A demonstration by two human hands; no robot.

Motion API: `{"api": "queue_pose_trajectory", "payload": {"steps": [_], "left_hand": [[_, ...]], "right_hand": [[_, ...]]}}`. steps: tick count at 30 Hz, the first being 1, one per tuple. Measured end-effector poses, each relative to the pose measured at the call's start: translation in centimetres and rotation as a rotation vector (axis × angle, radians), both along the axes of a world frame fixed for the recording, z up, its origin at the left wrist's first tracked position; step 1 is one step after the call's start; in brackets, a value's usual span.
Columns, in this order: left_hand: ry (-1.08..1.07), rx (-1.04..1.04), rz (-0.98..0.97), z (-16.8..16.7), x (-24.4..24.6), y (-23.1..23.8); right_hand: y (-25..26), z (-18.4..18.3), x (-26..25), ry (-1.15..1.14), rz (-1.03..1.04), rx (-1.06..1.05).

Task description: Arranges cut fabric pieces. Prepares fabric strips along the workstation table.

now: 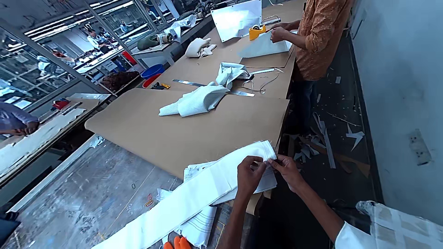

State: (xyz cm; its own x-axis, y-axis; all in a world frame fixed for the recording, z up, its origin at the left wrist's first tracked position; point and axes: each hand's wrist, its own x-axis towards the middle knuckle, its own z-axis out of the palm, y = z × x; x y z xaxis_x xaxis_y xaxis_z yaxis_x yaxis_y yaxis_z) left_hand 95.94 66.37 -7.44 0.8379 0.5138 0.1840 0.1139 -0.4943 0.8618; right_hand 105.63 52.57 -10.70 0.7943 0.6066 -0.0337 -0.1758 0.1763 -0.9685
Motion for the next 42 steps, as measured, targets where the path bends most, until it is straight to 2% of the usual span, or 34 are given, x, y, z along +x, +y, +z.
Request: {"api": "queue_pose_trajectory", "payload": {"steps": [4,11,15,21,28,37,40,42], "left_hand": [[-0.015,0.057,-0.029,0.0,0.5,0.0],[0.092,-0.203,0.023,1.6,0.2,0.4],[0.106,-0.167,-0.005,1.8,0.2,0.6],[0.11,-0.111,-0.012,1.6,0.4,0.2],[0.115,-0.088,-0.024,1.8,0.4,0.0],[0.104,-0.274,-0.023,2.0,-0.3,0.4],[0.064,-0.313,-0.007,2.2,-0.6,0.7],[0.035,-0.314,0.012,2.5,-0.8,0.9]], "right_hand": [[0.1,-0.4,0.2,-0.045,0.006,-0.006],[-0.2,-0.7,0.3,-0.074,0.004,0.011],[-0.5,-0.5,0.4,-0.046,-0.01,0.01],[-0.1,0.5,-0.3,-0.006,-0.061,-0.102],[0.1,0.1,-0.5,-0.048,-0.055,-0.064],[-0.2,-0.5,-0.7,-0.012,-0.055,-0.018],[-0.3,-0.4,-0.7,0.011,-0.085,-0.065],[-0.4,-0.2,-0.9,-0.076,-0.166,-0.147]]}}
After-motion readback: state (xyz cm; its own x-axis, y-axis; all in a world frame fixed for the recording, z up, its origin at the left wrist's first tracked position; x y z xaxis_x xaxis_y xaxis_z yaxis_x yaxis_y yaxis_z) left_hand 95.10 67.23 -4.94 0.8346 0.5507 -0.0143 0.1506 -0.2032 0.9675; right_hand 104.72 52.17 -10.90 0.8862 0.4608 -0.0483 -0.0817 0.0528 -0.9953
